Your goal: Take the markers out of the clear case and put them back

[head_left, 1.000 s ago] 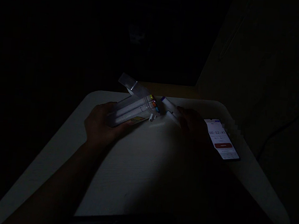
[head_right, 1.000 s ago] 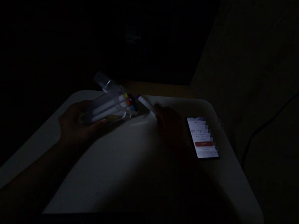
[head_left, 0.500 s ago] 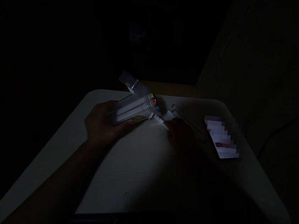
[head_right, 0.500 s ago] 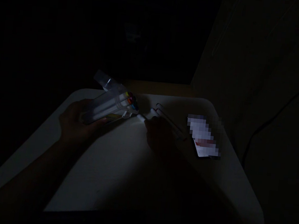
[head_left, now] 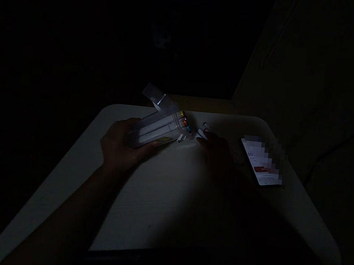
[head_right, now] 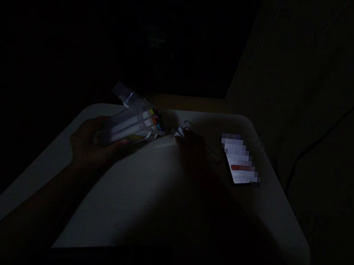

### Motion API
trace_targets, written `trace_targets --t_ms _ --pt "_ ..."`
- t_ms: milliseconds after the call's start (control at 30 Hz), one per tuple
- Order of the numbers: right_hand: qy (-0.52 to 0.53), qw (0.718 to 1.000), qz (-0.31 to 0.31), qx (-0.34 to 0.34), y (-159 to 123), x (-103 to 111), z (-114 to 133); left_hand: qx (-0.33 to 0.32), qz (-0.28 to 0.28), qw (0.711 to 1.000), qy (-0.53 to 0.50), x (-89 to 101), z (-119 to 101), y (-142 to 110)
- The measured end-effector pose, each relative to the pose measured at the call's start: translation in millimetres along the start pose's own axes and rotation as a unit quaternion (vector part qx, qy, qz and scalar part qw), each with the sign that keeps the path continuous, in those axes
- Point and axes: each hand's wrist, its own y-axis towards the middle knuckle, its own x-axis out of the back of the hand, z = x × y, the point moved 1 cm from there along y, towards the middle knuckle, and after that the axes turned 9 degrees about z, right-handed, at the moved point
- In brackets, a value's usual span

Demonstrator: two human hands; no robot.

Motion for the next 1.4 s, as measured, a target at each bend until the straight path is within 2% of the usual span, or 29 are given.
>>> trace_targets --t_ms 167,333,600,800,1233,1300,1400 --pt "-0.004 1.000 -0.004 -0.001 2.0 4.3 -0.6 -0.022 0.020 1.000 0.005 0.6 1.7 0.5" --pt "-0.015 1.000 -0.022 -0.015 9.2 2.5 -1.2 -0.053 -0.001 0.999 -0.006 1.3 2.6 0.7" --pt "-0.024 0.998 -0.045 -0.035 14.7 1.7 -4.3 -0.076 0.025 0.997 0.011 4.3 -0.7 1.6" --pt "-0.021 0.998 -0.052 -0.036 15.6 4.4 -8.0 -0.104 0.012 0.994 0.013 3.4 -0.6 2.2" --pt "0.019 0.994 -0.104 -0.032 11.7 9.3 -4.2 -0.121 -0.006 0.992 0.029 4.1 -1.0 4.1" --pt "0.035 0.989 -0.141 -0.025 9.9 14.0 -4.5 -0.120 -0.003 0.992 0.030 4.2 -1.7 4.3" --pt "0.074 0.961 -0.268 0.015 4.9 27.0 0.9 -0.116 0.004 0.993 0.029 4.6 -3.0 4.2"
